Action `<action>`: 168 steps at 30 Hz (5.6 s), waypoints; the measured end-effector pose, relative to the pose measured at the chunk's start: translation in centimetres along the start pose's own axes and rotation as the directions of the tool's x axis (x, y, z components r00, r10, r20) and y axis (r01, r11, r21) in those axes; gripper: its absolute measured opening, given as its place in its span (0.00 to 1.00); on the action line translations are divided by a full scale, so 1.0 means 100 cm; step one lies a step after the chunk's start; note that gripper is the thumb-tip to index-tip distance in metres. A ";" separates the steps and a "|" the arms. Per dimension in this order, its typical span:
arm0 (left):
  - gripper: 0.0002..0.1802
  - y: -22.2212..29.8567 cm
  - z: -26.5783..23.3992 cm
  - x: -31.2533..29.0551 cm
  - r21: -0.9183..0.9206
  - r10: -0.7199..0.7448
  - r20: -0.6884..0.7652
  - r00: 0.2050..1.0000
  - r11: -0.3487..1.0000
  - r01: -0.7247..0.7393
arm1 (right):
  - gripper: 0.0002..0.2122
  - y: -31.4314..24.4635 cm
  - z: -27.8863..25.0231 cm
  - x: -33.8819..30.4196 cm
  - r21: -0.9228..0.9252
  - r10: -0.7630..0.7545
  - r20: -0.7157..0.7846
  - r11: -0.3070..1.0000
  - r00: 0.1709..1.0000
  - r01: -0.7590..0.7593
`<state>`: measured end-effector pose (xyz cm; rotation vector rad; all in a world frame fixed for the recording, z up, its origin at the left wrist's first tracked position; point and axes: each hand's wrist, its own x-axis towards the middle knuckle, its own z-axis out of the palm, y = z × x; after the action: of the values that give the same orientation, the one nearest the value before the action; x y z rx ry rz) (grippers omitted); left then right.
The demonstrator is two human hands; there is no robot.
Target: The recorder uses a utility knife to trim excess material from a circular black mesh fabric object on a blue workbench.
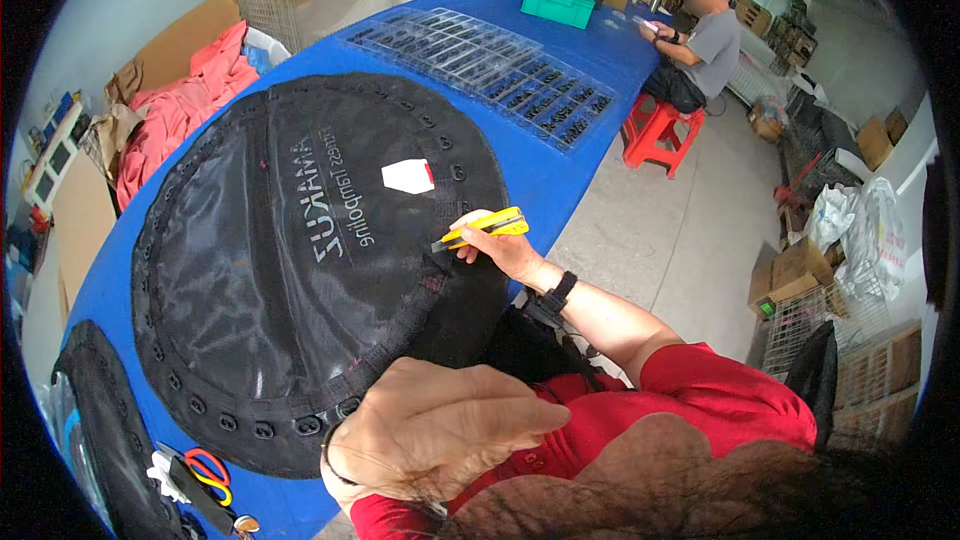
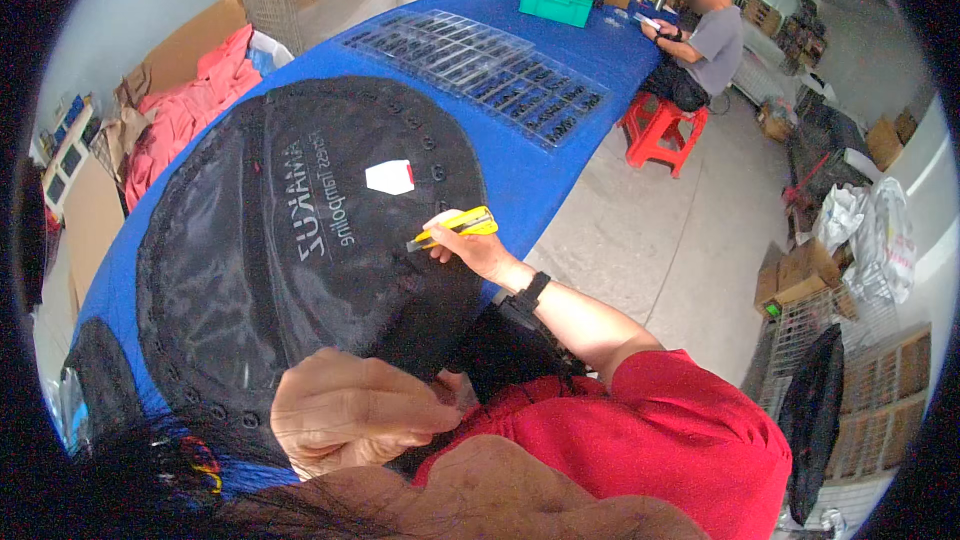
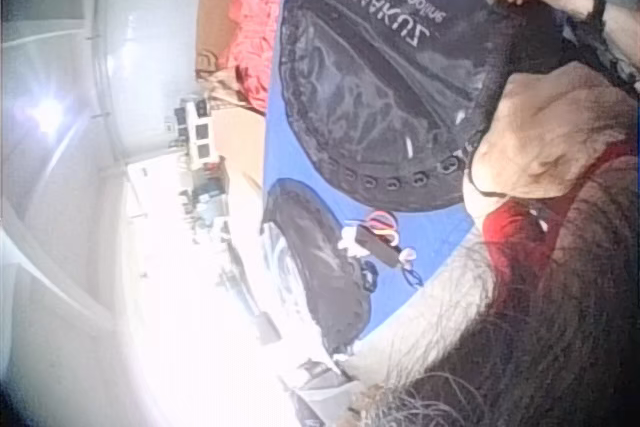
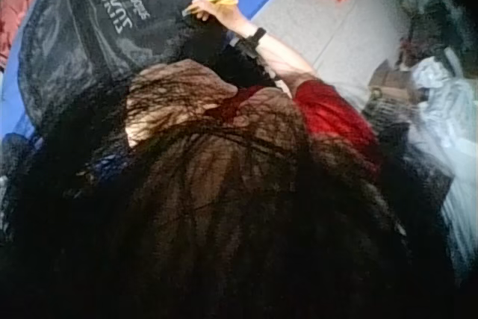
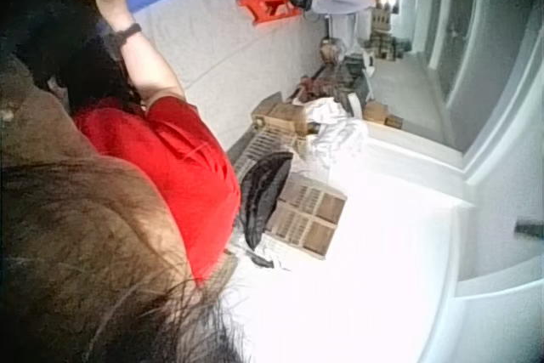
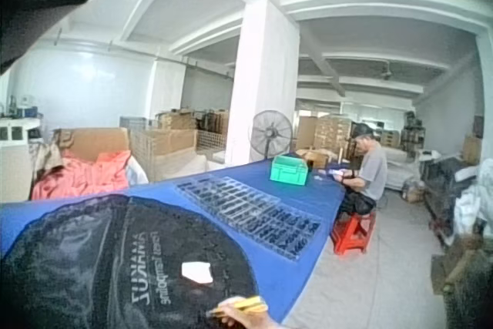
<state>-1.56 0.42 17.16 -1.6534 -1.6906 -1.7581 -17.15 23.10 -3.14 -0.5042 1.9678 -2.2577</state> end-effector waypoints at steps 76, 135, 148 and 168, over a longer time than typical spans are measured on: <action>0.10 -0.046 0.054 0.002 -0.539 -0.075 0.435 0.897 0.777 0.326 | 0.10 -0.004 0.002 -0.001 0.007 0.023 -0.005 1.000 1.000 -0.023; 0.06 -0.071 0.079 -0.169 0.482 -0.177 -0.861 0.477 0.014 0.876 | 0.12 0.001 -0.006 0.000 -0.109 -0.048 0.112 0.992 0.993 0.060; 0.31 -0.099 0.077 -0.102 0.527 -0.441 -0.755 0.485 0.033 0.849 | 0.13 -0.004 -0.007 -0.004 -0.144 -0.009 0.084 0.989 0.996 0.021; 0.10 -0.088 0.070 -0.147 0.205 -0.327 -0.923 0.204 0.029 0.978 | 0.12 -0.004 -0.007 -0.003 -0.133 0.001 0.074 0.991 0.997 0.009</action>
<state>0.91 1.14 -1.13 0.5689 -2.4688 -0.9903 -17.01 23.88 -2.84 -0.5967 2.0915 -2.0872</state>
